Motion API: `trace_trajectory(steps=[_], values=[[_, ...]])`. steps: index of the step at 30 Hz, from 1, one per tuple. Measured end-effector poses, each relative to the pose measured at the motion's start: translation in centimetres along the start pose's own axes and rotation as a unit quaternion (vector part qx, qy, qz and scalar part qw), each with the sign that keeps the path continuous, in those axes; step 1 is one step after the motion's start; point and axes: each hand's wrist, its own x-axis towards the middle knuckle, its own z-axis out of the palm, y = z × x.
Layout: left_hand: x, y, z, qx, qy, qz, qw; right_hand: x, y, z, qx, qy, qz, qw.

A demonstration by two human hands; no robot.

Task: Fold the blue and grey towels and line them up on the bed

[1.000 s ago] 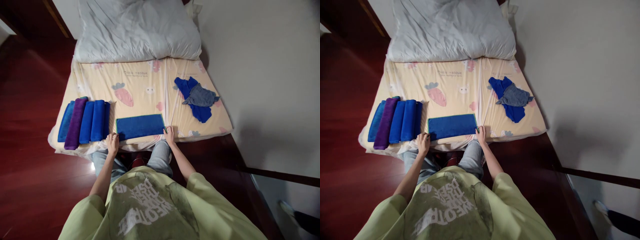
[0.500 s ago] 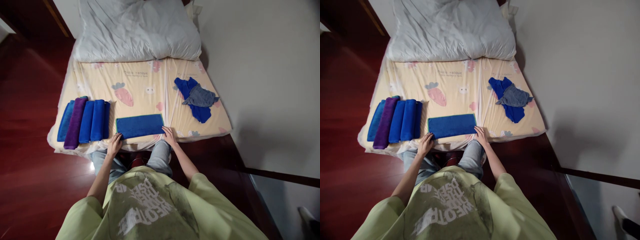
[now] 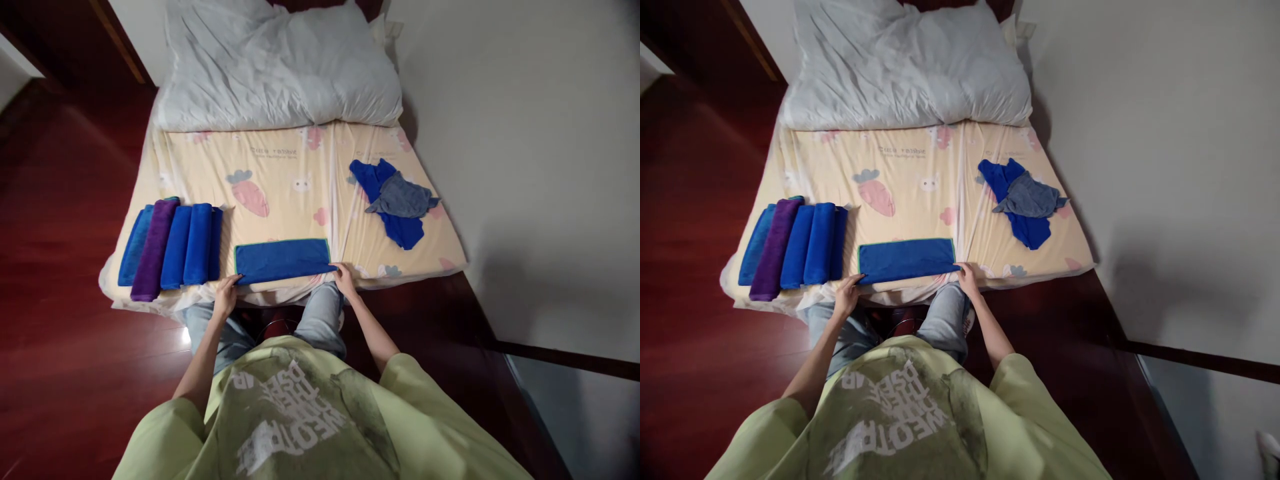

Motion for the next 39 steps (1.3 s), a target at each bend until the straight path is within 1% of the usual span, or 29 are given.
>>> trace_trajectory(steps=[3, 5, 6, 10, 14, 17, 20, 22, 23, 24, 25, 27, 29, 30, 35, 39], values=[[0.3, 0.2, 0.4, -0.003, 0.047, -0.088, 0.995, 0.4, 0.2, 0.4, 0.017, 0.03, 0.078, 0.996], [1.1, 0.6, 0.6, -0.009, 0.067, -0.141, 0.988, 1.0, 0.2, 0.7, 0.015, 0.039, 0.097, 0.994], [1.6, 0.8, 0.6, -0.013, 0.07, -0.157, 0.985, 1.4, 0.2, 0.8, 0.012, 0.04, 0.098, 0.994], [3.1, 1.2, 0.5, -0.009, 0.067, -0.177, 0.982, 2.5, 0.3, 1.0, 0.009, 0.031, 0.086, 0.996], [3.4, 0.8, 0.7, 0.023, 0.064, -0.182, 0.981, 2.9, 0.6, 1.2, 0.004, 0.024, 0.068, 0.997], [3.3, 0.6, 1.1, 0.04, 0.067, -0.169, 0.982, 3.0, 0.6, 1.4, -0.014, 0.025, 0.076, 0.997], [3.1, 0.8, 1.3, 0.076, 0.083, -0.131, 0.985, 3.0, 0.2, 1.5, -0.049, 0.036, 0.091, 0.994], [3.0, 1.0, 1.3, 0.121, 0.097, -0.095, 0.983, 3.0, -0.3, 1.5, -0.085, 0.064, 0.073, 0.992], [2.9, 1.1, 1.2, 0.142, 0.093, -0.073, 0.983, 3.0, -0.5, 1.5, -0.106, 0.077, 0.051, 0.99], [2.8, 1.2, 1.1, 0.157, 0.078, -0.048, 0.983, 2.9, -0.7, 1.3, -0.129, 0.086, 0.022, 0.988], [2.8, 1.2, 0.9, 0.164, 0.053, -0.021, 0.985, 2.9, -1.0, 1.2, -0.15, 0.081, -0.01, 0.985], [2.6, 1.3, 0.6, 0.162, 0.0, 0.023, 0.987, 2.9, -1.3, 0.8, -0.179, 0.035, -0.077, 0.98], [2.6, 1.3, 0.3, 0.154, -0.034, 0.047, 0.986, 2.7, -1.6, 0.4, -0.19, -0.021, -0.127, 0.973], [2.5, 1.2, 0.1, 0.152, -0.043, 0.052, 0.986, 2.7, -1.7, 0.2, -0.192, -0.039, -0.143, 0.97], [2.5, 0.6, -0.3, 0.153, -0.08, 0.064, 0.983, 2.2, -1.8, -0.7, -0.195, -0.073, -0.157, 0.965], [2.9, 0.4, -0.2, 0.149, -0.083, 0.048, 0.984, 2.2, -1.7, -0.7, -0.179, -0.075, -0.15, 0.969]])
